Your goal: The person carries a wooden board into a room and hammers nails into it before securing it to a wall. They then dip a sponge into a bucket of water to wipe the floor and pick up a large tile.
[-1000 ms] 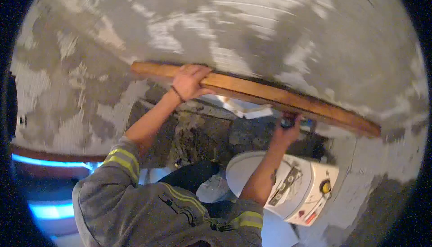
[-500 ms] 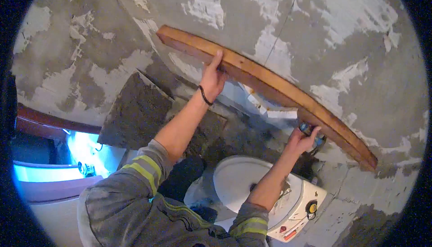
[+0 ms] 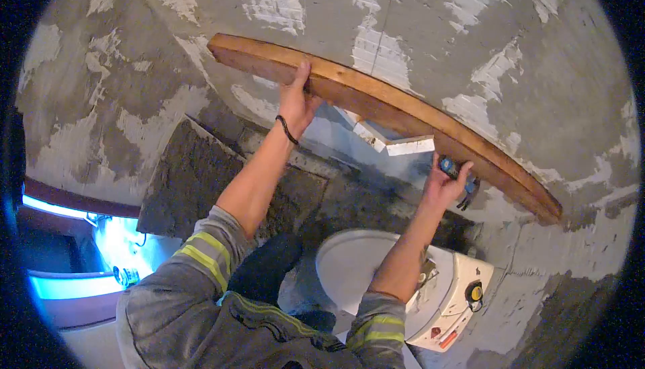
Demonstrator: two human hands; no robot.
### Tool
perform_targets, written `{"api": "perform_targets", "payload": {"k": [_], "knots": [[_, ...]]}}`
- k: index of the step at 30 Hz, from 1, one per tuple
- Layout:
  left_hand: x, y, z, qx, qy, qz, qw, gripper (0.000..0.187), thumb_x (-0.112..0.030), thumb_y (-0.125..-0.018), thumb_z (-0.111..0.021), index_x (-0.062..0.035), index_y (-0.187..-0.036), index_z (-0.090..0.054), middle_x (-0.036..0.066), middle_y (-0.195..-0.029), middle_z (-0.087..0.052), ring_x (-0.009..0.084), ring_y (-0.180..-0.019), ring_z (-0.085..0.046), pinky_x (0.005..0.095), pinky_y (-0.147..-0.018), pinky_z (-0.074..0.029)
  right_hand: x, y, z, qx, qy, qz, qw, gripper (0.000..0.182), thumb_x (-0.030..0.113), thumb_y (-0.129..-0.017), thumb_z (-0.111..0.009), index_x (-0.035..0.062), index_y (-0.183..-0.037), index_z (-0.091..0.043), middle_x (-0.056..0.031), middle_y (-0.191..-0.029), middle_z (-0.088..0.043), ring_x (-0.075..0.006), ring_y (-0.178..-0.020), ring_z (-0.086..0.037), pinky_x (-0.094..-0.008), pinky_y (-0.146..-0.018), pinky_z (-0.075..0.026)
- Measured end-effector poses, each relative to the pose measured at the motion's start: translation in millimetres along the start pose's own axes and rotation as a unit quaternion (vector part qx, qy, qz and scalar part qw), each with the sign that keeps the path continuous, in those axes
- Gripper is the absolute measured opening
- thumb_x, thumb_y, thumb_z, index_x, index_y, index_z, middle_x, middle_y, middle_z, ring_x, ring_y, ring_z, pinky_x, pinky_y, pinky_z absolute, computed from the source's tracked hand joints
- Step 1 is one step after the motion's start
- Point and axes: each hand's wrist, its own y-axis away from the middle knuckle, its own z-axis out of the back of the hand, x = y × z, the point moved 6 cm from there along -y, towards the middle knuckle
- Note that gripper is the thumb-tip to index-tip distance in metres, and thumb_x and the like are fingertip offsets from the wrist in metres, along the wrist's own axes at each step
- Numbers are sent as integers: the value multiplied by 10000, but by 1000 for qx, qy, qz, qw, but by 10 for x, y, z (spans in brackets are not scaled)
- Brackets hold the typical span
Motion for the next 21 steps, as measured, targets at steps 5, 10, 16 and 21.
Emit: {"api": "perform_targets", "payload": {"k": [5,10,16,21], "knots": [[-21,85,47,-64,-96,38,993,500,-350,-837,-713,-66,-1187,-496,87,-1072,-591,213,-908,-633,335,-679,-573,23,-32,71,-32,-11,3,999,441,252,-877,-658,106,-1264,-506,-85,-1306,-526,-302,-1218,-478,-610,-999,-383],[41,-33,122,-31,-98,44,994,516,-414,-816,-712,-85,-1179,-550,63,-1056,-600,180,-859,-637,298,-625,-557,-8,-6,50,-17,-16,3,1000,423,261,-877,-658,100,-1245,-522,-85,-1273,-550,-298,-1208,-485,-596,-994,-383],[90,-101,199,42,-48,67,996,722,-295,-777,-774,-32,-1269,-317,129,-1174,-505,241,-942,-590,378,-617,-548,-39,6,74,-30,-9,6,999,414,286,-872,-664,111,-1225,-536,-73,-1255,-561,-297,-1185,-498,-566,-975,-399],[61,51,99,-24,-98,52,994,605,-383,-796,-740,-69,-1213,-434,83,-1087,-561,201,-861,-606,324,-576,-535,-16,-7,114,-17,5,-9,1000,421,300,-871,-666,121,-1229,-535,-64,-1261,-558,-298,-1190,-496,-584,-985,-385]]}}
